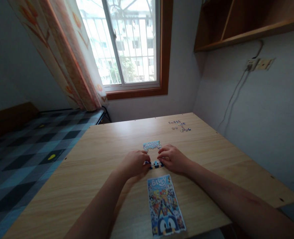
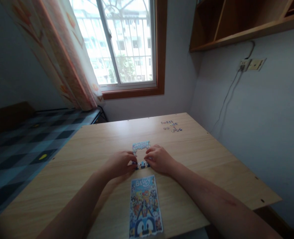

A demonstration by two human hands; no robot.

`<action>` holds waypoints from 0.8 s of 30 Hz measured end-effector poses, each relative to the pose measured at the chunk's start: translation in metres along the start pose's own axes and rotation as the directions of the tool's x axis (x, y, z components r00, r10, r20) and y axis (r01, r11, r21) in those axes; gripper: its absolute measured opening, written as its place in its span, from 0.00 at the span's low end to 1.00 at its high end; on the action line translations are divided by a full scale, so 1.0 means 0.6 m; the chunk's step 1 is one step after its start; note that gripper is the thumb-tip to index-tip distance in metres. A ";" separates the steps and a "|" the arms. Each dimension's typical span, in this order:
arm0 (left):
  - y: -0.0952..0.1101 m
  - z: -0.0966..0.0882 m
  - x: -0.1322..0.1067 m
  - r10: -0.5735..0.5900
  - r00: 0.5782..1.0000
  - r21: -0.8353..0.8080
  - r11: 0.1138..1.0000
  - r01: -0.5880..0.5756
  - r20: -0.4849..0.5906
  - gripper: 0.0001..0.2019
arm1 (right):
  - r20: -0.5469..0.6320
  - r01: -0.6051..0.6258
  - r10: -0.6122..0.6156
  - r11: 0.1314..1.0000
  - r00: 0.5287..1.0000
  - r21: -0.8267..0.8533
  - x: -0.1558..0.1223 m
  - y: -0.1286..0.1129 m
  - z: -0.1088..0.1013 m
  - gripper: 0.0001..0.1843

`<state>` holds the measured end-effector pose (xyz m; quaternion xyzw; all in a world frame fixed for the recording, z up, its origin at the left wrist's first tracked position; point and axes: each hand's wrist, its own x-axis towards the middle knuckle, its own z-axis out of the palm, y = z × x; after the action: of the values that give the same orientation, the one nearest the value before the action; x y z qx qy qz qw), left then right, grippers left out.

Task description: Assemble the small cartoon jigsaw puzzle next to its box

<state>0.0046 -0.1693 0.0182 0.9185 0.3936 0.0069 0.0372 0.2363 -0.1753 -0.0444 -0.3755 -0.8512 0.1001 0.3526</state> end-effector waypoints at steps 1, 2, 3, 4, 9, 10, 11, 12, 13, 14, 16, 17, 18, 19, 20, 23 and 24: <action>-0.001 0.000 0.000 -0.007 1.000 -0.003 1.000 0.007 -0.001 0.09 | 0.003 0.005 -0.005 1.000 1.000 -0.002 0.000 -0.001 0.000 0.07; -0.002 0.000 0.000 -0.014 1.000 -0.007 1.000 0.014 -0.003 0.09 | 0.006 0.010 -0.010 1.000 1.000 -0.003 0.000 -0.001 -0.001 0.07; -0.003 0.000 0.000 -0.022 1.000 -0.010 1.000 0.022 -0.008 0.10 | 0.013 0.017 -0.017 1.000 1.000 -0.003 0.000 -0.001 -0.001 0.07; -0.004 0.000 0.000 -0.032 0.999 -0.012 0.999 0.032 -0.014 0.10 | 0.023 0.024 -0.024 1.000 0.999 -0.002 0.000 -0.001 -0.002 0.07; -0.012 0.007 0.002 -0.074 0.996 -0.025 0.997 0.073 -0.055 0.08 | 0.067 0.071 -0.069 0.997 0.995 -0.028 -0.003 -0.008 -0.004 0.07; -0.014 0.010 0.003 -0.078 0.995 -0.030 0.997 0.076 -0.062 0.08 | 0.076 0.082 -0.079 0.996 0.994 -0.040 -0.003 -0.010 -0.004 0.08; -0.016 0.013 0.003 -0.080 0.994 -0.036 0.996 0.078 -0.069 0.07 | 0.084 0.091 -0.087 0.994 0.993 -0.053 -0.003 -0.012 -0.004 0.08; -0.017 0.017 0.004 -0.082 0.994 -0.039 0.996 0.079 -0.076 0.07 | 0.092 0.101 -0.095 0.993 0.991 -0.067 -0.003 -0.014 -0.004 0.08; -0.019 0.020 0.004 -0.081 0.993 -0.043 0.996 0.078 -0.083 0.07 | 0.097 0.109 -0.101 0.991 0.990 -0.082 -0.004 -0.016 -0.004 0.09; -0.021 0.023 0.005 -0.080 0.993 -0.047 0.996 0.076 -0.090 0.07 | 0.100 0.116 -0.106 0.988 0.989 -0.098 -0.004 -0.017 -0.003 0.09; -0.024 0.027 0.007 -0.073 0.992 -0.056 0.996 0.068 -0.103 0.06 | 0.103 0.124 -0.111 0.985 0.988 -0.123 -0.004 -0.017 -0.001 0.09; -0.026 0.029 0.008 -0.069 0.992 -0.062 0.996 0.063 -0.106 0.06 | 0.106 0.125 -0.112 0.984 0.988 -0.129 -0.005 -0.017 0.000 0.09; -0.027 0.029 0.009 -0.066 0.992 -0.070 0.996 0.059 -0.105 0.07 | 0.110 0.123 -0.109 0.984 0.988 -0.132 -0.005 -0.016 0.001 0.09; -0.028 0.030 0.009 -0.065 0.993 -0.076 0.995 0.057 -0.103 0.07 | 0.115 0.119 -0.104 0.984 0.988 -0.133 -0.005 -0.015 0.002 0.09; -0.029 0.030 0.010 -0.065 0.993 -0.081 0.995 0.057 -0.100 0.07 | 0.123 0.114 -0.098 0.985 0.988 -0.132 -0.006 -0.014 0.003 0.10; -0.032 0.032 0.011 -0.063 0.994 -0.092 0.994 0.055 -0.094 0.07 | 0.143 0.101 -0.081 0.986 0.986 -0.134 -0.006 -0.012 0.004 0.10; -0.032 0.033 0.011 -0.060 0.994 -0.096 0.994 0.051 -0.095 0.07 | 0.144 0.100 -0.080 0.986 0.986 -0.133 -0.006 -0.011 0.004 0.10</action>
<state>-0.0040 -0.1523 -0.0029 0.9029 0.4197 0.0692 0.0611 0.2324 -0.1823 -0.0450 -0.3525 -0.8947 0.0501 0.2698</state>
